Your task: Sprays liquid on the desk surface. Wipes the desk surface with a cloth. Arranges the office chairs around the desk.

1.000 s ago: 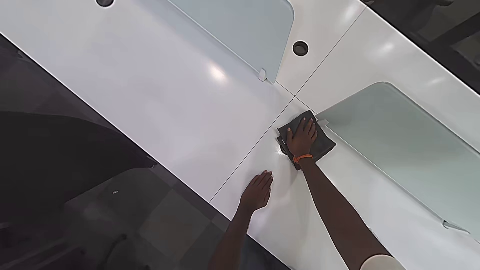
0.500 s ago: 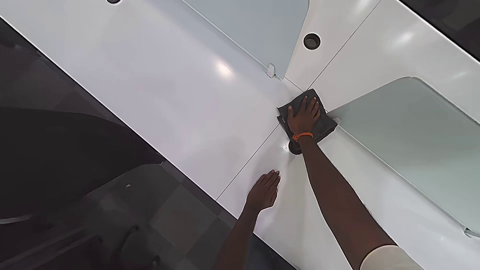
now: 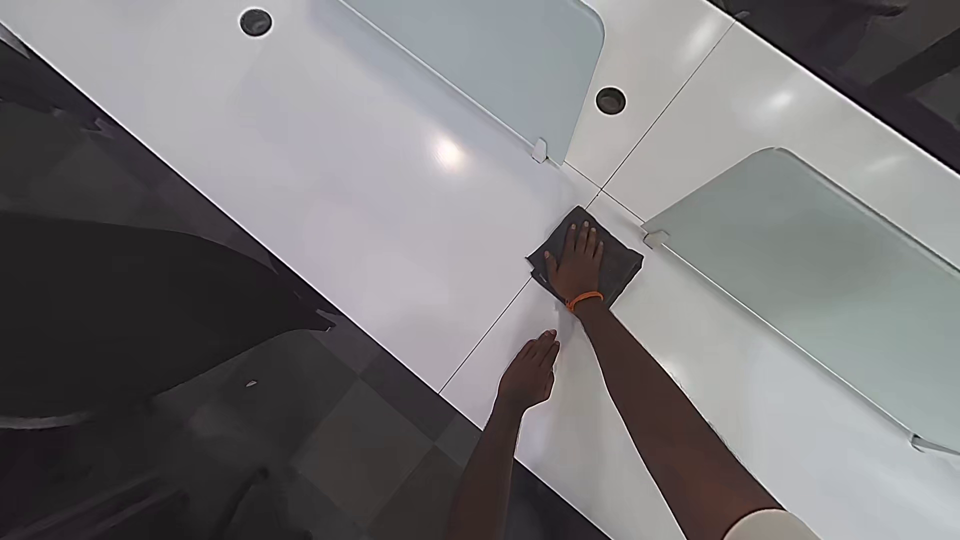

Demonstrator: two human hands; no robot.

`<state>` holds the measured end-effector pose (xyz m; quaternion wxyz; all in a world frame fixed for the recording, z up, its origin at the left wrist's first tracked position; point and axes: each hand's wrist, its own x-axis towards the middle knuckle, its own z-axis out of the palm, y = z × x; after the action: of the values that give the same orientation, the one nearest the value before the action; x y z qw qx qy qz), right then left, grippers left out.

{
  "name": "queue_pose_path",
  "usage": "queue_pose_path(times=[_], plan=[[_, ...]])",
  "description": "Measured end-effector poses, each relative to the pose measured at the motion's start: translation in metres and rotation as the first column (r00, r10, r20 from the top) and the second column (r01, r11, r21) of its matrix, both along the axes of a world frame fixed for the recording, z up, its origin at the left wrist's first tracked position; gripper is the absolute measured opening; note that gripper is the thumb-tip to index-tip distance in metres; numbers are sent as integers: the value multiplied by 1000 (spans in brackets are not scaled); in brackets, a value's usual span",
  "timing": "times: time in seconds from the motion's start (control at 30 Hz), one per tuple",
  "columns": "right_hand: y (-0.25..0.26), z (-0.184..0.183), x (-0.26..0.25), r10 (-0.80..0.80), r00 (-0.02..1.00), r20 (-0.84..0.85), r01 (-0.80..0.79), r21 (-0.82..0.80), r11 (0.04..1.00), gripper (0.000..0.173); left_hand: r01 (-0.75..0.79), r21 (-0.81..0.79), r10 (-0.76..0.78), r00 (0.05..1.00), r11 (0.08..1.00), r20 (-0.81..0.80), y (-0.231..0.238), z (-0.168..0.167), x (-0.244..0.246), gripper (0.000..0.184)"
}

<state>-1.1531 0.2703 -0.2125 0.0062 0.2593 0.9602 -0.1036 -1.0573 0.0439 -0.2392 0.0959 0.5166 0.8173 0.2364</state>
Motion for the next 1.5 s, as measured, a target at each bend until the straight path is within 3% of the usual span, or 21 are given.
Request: queue_pose_path(times=[0.17, 0.33, 0.43, 0.53, 0.7, 0.8, 0.93, 1.03, 1.1, 1.2, 1.3, 1.37, 1.5], plan=[[-30, -13, 31, 123, 991, 44, -124, 36, 992, 89, -132, 77, 133, 991, 988, -14, -3, -1, 3, 63], [-55, -5, 129, 288, 949, 131, -281, -70, 957, 78, -194, 127, 195, 981, 973, 5, -6, -5, 4, 63], [-45, 0, 181, 216, 966, 144, -211, -52, 976, 74, -195, 85, 193, 981, 977, 31, -6, -3, 1, 64], [-30, 0, 203, 17, 989, 145, -18, 3, 1000, 78, -160, 95, 156, 986, 983, 52, -6, -1, 1, 60], [-7, -10, 175, -222, 974, 35, 218, 82, 972, 74, -141, 126, 130, 987, 982, 93, -7, 0, -1, 56], [28, -15, 148, -261, 964, -41, 263, 64, 963, 63, -141, 189, 110, 980, 972, 166, -11, 2, -3, 55], [68, -11, 120, -267, 964, -19, 267, 11, 964, 57, -230, 320, 123, 939, 919, 322, -14, 3, -5, 54], [54, -9, 131, -270, 962, -26, 271, 41, 962, 58, -378, 387, 149, 850, 841, 506, -20, 7, -16, 55], [12, -9, 151, -343, 939, -22, 343, 110, 933, 62, -452, 397, 165, 799, 799, 578, -32, 17, -23, 54], [-90, -9, 160, -449, 894, 10, 444, 131, 886, 70, -475, 407, 162, 782, 780, 602, -67, 29, -25, 52], [-167, -16, 138, -392, 919, 39, 383, 141, 913, 79, -496, 349, 205, 761, 795, 615, -118, 39, -4, 42], [-167, -16, 101, -333, 941, 55, 321, 156, 934, 78, -522, 261, 267, 730, 812, 630, -162, 46, 14, 36], [-107, -16, 27, -303, 952, 38, 293, 165, 942, 66, -559, 83, 364, 637, 825, 680, -260, 50, 57, 28]])
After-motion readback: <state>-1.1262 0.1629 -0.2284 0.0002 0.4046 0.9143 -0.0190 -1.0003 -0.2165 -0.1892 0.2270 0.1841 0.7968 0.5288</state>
